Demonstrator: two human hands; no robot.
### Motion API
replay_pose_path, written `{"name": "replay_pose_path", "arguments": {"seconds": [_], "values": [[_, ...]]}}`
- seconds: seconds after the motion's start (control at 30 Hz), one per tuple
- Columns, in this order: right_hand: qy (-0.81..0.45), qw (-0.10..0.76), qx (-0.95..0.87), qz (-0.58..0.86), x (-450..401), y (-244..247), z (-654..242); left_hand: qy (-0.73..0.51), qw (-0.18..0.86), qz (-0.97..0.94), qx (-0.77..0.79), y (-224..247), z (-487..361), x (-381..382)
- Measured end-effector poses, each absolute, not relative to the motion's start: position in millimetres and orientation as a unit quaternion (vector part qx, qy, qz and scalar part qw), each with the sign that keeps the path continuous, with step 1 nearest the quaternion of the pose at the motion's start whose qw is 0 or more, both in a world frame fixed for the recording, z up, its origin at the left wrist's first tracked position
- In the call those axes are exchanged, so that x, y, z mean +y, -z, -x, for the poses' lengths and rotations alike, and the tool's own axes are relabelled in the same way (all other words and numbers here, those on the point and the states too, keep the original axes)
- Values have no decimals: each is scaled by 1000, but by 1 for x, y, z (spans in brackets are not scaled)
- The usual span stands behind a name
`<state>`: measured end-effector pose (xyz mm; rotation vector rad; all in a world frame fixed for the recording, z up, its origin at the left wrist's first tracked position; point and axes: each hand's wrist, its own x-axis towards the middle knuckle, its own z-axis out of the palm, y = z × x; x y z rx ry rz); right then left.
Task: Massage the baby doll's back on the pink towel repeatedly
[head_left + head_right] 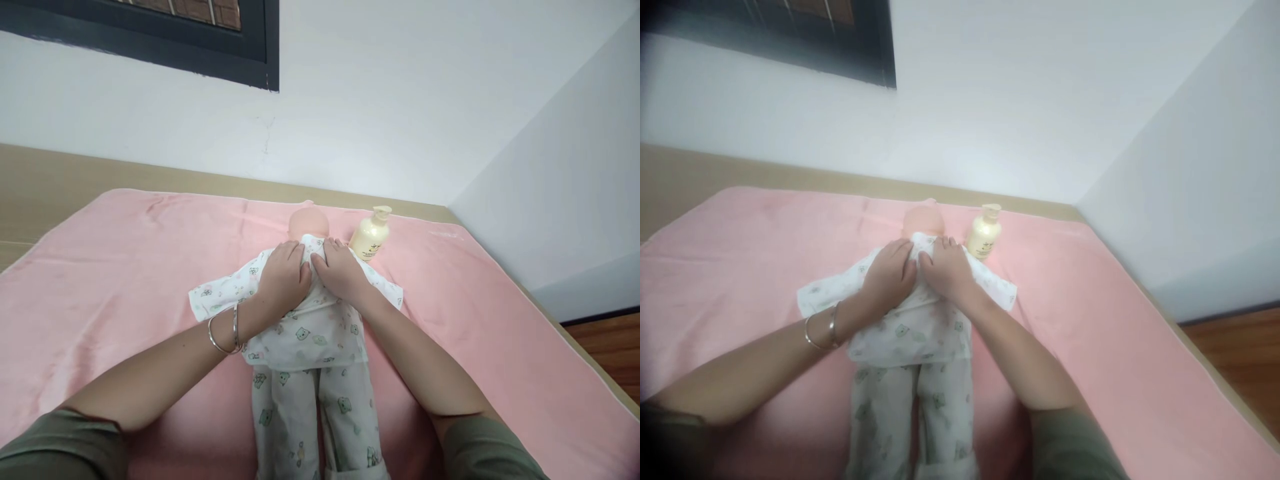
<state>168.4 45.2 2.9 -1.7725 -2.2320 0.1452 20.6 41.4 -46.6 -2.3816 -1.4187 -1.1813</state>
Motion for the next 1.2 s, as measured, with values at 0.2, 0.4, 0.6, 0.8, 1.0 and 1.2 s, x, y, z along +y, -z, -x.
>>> {"name": "replay_pose_path", "arguments": {"seconds": [0.2, 0.4, 0.6, 0.8, 1.0, 1.2], "values": [[-5, 144, -780, 609, 44, 3, -166, 378, 49, 785, -489, 48, -22, 42], [15, 160, -788, 594, 44, 5, -166, 361, 34, 787, -499, 47, -21, 44], [12, 175, -786, 592, 40, -2, -168, 363, 20, 784, -503, 44, -21, 43], [91, 322, -765, 550, 32, 1, -169, 389, 28, 777, -494, 43, -20, 38], [11, 265, -820, 507, 36, 10, -164, 408, 21, 768, -493, 43, -20, 38], [16, 348, -781, 518, 32, 4, -168, 404, 4, 763, -505, 40, -21, 36]]}}
